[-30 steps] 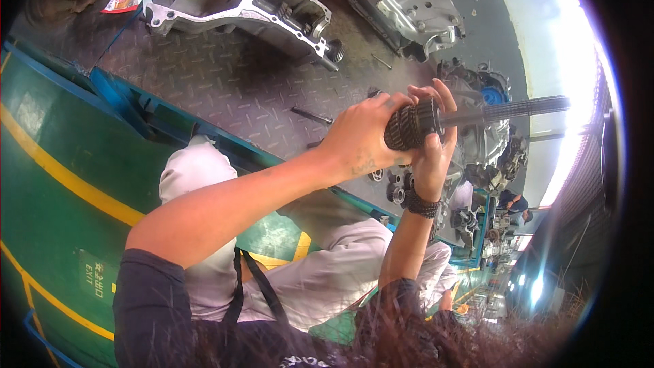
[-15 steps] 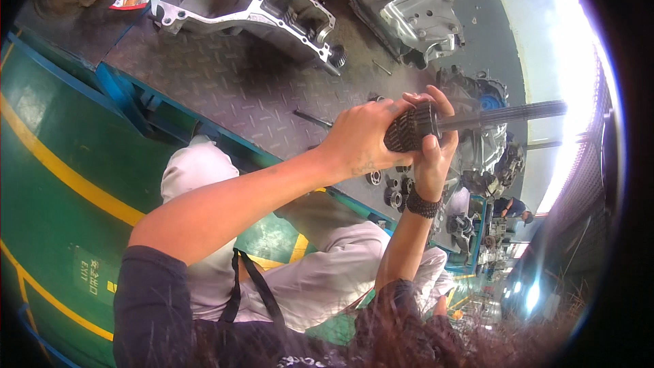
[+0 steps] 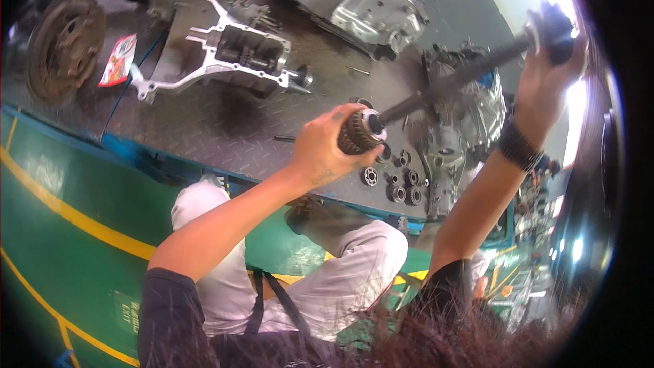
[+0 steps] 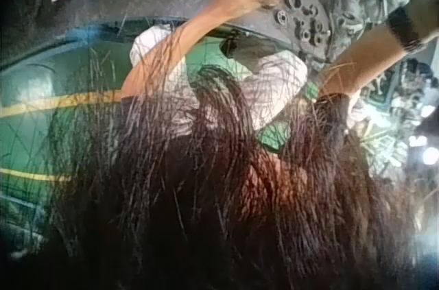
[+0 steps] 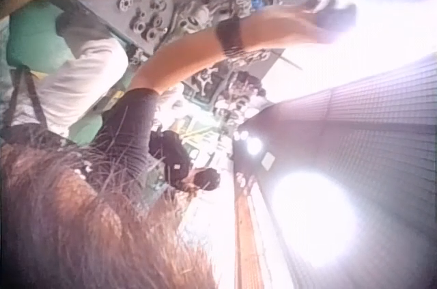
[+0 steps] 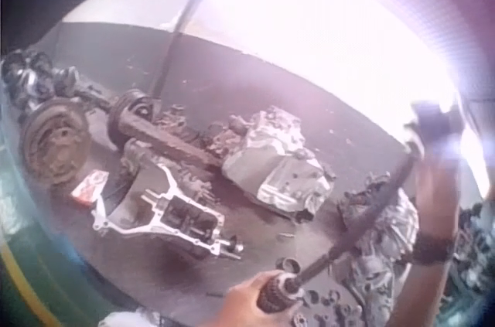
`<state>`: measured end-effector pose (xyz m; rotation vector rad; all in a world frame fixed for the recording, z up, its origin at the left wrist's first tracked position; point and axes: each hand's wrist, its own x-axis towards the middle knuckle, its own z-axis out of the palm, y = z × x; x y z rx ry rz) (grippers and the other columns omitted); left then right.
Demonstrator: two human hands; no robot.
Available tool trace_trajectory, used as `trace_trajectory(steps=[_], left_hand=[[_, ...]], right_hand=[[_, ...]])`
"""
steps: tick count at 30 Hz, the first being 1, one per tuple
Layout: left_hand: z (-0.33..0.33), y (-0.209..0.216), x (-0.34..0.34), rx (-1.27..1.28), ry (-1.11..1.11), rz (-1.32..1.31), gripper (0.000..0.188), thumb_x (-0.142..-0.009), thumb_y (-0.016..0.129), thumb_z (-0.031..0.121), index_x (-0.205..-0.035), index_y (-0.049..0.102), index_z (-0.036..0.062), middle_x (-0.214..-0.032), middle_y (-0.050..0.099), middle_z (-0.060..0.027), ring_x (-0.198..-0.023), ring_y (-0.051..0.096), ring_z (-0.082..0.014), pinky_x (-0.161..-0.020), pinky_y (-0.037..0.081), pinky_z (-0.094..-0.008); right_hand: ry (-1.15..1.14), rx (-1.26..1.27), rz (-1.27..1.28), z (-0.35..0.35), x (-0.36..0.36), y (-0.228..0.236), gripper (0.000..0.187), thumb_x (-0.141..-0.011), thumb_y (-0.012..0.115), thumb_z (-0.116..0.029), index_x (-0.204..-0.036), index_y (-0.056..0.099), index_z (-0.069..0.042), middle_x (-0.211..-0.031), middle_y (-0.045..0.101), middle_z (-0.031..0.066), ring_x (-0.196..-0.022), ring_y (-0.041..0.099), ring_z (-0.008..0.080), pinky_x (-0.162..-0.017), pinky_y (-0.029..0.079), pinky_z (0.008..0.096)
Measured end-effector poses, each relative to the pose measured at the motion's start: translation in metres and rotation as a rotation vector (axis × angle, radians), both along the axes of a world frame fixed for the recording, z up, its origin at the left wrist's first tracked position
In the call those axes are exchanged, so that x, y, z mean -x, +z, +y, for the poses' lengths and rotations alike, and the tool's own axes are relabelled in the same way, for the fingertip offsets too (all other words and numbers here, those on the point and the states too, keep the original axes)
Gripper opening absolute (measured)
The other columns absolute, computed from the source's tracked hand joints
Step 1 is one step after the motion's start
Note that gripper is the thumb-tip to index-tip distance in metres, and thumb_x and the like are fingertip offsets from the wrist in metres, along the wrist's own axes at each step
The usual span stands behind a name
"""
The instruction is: The person assembles a transmission shaft by picking up gears, rings, and bearings from the workbench and sliding them onto the shaft by hand.
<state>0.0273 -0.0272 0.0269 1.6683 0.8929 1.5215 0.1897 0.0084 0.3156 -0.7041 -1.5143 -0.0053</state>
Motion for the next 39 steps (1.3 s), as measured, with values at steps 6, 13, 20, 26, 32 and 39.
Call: trace_trajectory(steps=[6,13,20,26,32,39], left_hand=[[0.002,0.005,0.000,0.041,-0.067,0.001,0.061,-0.076,0.090,0.030,-0.125,0.062,0.0059,-0.105,0.075,-0.0095,-0.096,0.070,-0.0160,-0.090,0.055,-0.0325],[0.000,-0.001,-0.001,0.117,-0.099,-0.018,0.056,-0.080,0.085,0.020,-0.126,0.060,0.0012,-0.110,0.069,-0.0047,-0.100,0.062,-0.0119,-0.095,0.049,-0.0297],[0.006,-0.013,0.009,0.184,-0.157,-0.119,0.060,-0.080,0.086,0.016,-0.130,0.056,-0.0003,-0.116,0.066,-0.0072,-0.104,0.063,-0.0141,-0.096,0.049,-0.0306],[0.005,-0.009,0.010,0.171,-0.176,-0.094,0.063,-0.084,0.081,0.016,-0.135,0.049,-0.0007,-0.115,0.064,-0.0095,-0.108,0.063,-0.0178,-0.100,0.048,-0.0326],[0.014,-0.011,0.016,0.154,-0.171,-0.083,0.064,-0.086,0.080,0.019,-0.137,0.046,0.0001,-0.116,0.064,-0.0107,-0.107,0.062,-0.0174,-0.100,0.047,-0.0325],[0.019,-0.018,0.014,0.195,-0.187,-0.144,0.060,-0.088,0.077,0.017,-0.137,0.047,0.0003,-0.115,0.064,-0.0097,-0.103,0.062,-0.0163,-0.097,0.049,-0.0315]], right_hand=[[0.112,-0.071,-0.031,0.007,-0.089,-0.002,0.053,-0.096,0.072,-0.041,-0.131,0.062,-0.002,-0.115,0.069,0.0115,-0.079,0.063,0.0104,-0.065,0.053,0.0261],[-0.412,0.702,-0.297,0.052,-0.157,-0.230,0.066,-0.071,0.090,-0.056,-0.109,0.076,-0.004,-0.104,0.077,0.0124,-0.096,0.074,0.0208,-0.088,0.058,0.0356],[-0.703,0.755,-0.348,0.068,-0.193,-0.381,0.064,-0.073,0.089,-0.040,-0.117,0.067,0.000,-0.111,0.070,0.0222,-0.107,0.067,0.0393,-0.097,0.053,0.0450],[-0.699,0.874,-0.509,0.068,-0.195,-0.389,0.068,-0.076,0.086,-0.046,-0.124,0.066,-0.001,-0.127,0.060,0.0225,-0.119,0.060,0.0405,-0.101,0.050,0.0453],[-0.719,0.631,-0.182,0.048,-0.234,-0.328,0.057,-0.092,0.071,-0.046,-0.126,0.067,-0.001,-0.122,0.067,0.0237,-0.115,0.063,0.0395,-0.101,0.050,0.0439],[-0.724,1.089,-0.669,-0.086,-0.290,-0.338,0.038,-0.092,0.069,-0.036,-0.118,0.074,-0.008,-0.118,0.071,0.0180,-0.108,0.067,0.0377,-0.095,0.053,0.0455]])
